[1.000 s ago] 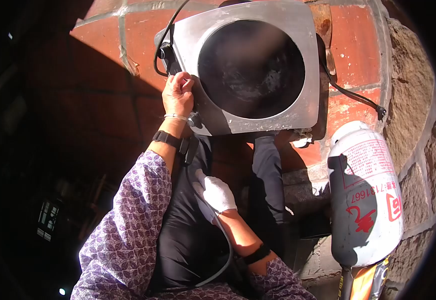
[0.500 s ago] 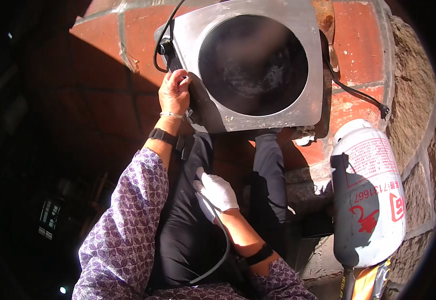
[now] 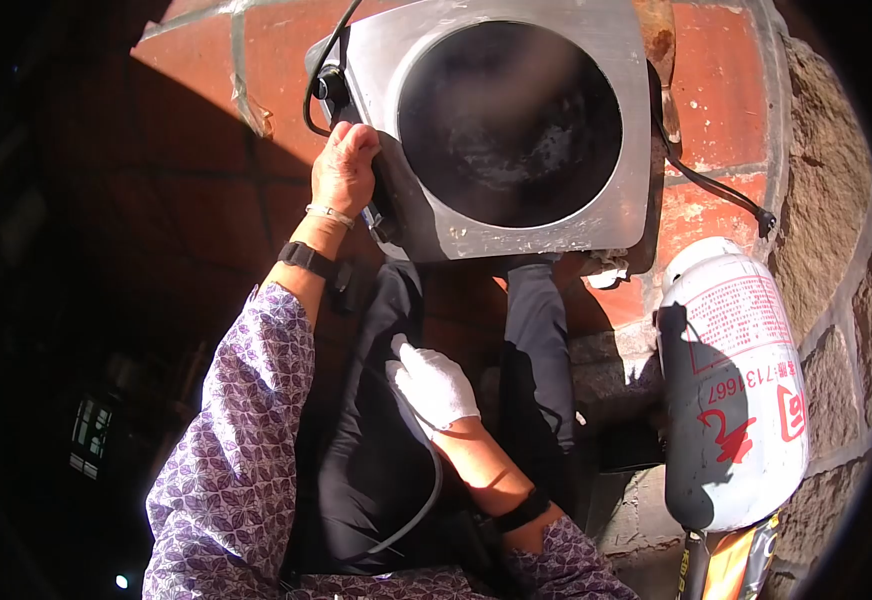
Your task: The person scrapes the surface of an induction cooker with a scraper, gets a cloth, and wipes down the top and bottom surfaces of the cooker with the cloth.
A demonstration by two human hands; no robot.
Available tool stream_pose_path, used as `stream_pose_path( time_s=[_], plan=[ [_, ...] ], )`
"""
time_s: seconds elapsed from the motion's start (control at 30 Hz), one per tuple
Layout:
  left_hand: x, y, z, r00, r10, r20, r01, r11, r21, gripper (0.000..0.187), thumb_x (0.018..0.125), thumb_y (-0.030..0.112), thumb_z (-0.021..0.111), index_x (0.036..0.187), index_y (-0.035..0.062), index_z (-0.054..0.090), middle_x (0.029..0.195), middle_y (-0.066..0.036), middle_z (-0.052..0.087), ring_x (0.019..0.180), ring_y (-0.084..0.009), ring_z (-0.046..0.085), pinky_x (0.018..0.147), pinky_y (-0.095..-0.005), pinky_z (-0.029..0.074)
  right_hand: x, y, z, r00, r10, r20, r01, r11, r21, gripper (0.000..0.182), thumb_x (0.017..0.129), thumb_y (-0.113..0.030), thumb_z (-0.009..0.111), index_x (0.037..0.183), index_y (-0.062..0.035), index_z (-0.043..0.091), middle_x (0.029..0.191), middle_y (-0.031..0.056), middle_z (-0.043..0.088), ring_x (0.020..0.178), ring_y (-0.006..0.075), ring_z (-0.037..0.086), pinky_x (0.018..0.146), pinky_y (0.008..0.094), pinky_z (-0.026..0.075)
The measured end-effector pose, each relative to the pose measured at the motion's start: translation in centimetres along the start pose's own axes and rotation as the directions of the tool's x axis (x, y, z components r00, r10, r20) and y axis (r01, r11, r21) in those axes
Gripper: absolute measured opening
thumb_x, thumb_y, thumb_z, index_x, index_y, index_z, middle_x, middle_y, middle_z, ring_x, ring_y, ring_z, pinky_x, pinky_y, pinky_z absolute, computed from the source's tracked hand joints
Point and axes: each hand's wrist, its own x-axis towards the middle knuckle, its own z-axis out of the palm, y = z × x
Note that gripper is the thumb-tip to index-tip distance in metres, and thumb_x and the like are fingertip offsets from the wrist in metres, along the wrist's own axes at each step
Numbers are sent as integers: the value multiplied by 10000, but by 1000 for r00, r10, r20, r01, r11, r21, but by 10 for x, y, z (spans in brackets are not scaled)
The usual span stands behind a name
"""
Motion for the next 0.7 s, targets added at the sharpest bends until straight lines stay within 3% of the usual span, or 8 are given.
stream_pose_path(
  time_s=[0.07,0.17,0.2,0.33,0.43,0.53,0.7],
  plan=[
    [-1,-4,-1,997,75,5,-75,997,-37,142,782,-17,572,851,100,530,773,-88,503,717,-311,562,626,-361,468,-1,-8,-6,1000,13,-3,-13,1000,17,284,908,-246,500,1095,-46,572,856,168,631,840,341,605,743,429,479],
    [-16,-5,-5,996,55,67,-50,996,-70,134,786,-8,538,854,107,530,788,-103,510,741,-342,562,634,-395,477,-2,-22,-18,998,60,1,-60,997,50,286,913,-236,473,1075,-22,571,847,195,622,825,358,603,741,448,470],
    [-22,-3,-8,997,38,66,-34,998,-51,156,778,-25,596,872,84,534,790,-86,529,728,-283,587,633,-346,482,-2,-24,-19,996,92,10,-93,994,64,285,915,-231,467,1081,-24,571,852,193,623,831,355,603,751,447,468],
    [-25,1,-13,996,-89,6,90,996,-27,218,794,38,649,992,108,592,809,-55,555,752,-215,614,658,-309,504,-3,-23,-16,996,91,2,-90,994,67,284,916,-228,462,1085,-27,571,846,188,622,840,353,601,768,446,464],
    [-13,1,-7,999,-42,-8,42,999,1,232,792,48,657,1005,124,603,811,-54,554,752,-214,612,659,-307,503,-2,-20,-14,998,60,-30,-58,997,59,283,915,-235,467,1083,-31,568,838,186,624,831,354,604,756,444,471],
    [-4,1,-3,999,-38,15,38,999,2,209,794,66,655,984,144,611,801,-47,545,743,-221,604,654,-316,494,1,-17,-15,995,91,37,-90,996,-22,267,911,-233,481,1059,-32,574,843,189,628,829,352,608,747,437,480],
    [3,2,0,999,35,12,-35,999,-2,104,795,61,621,873,106,567,790,-74,537,741,-299,584,643,-377,476,-1,-9,-6,998,5,-63,-7,999,-35,250,895,-220,512,1045,-29,575,850,189,634,818,349,612,735,439,486]
  ],
)
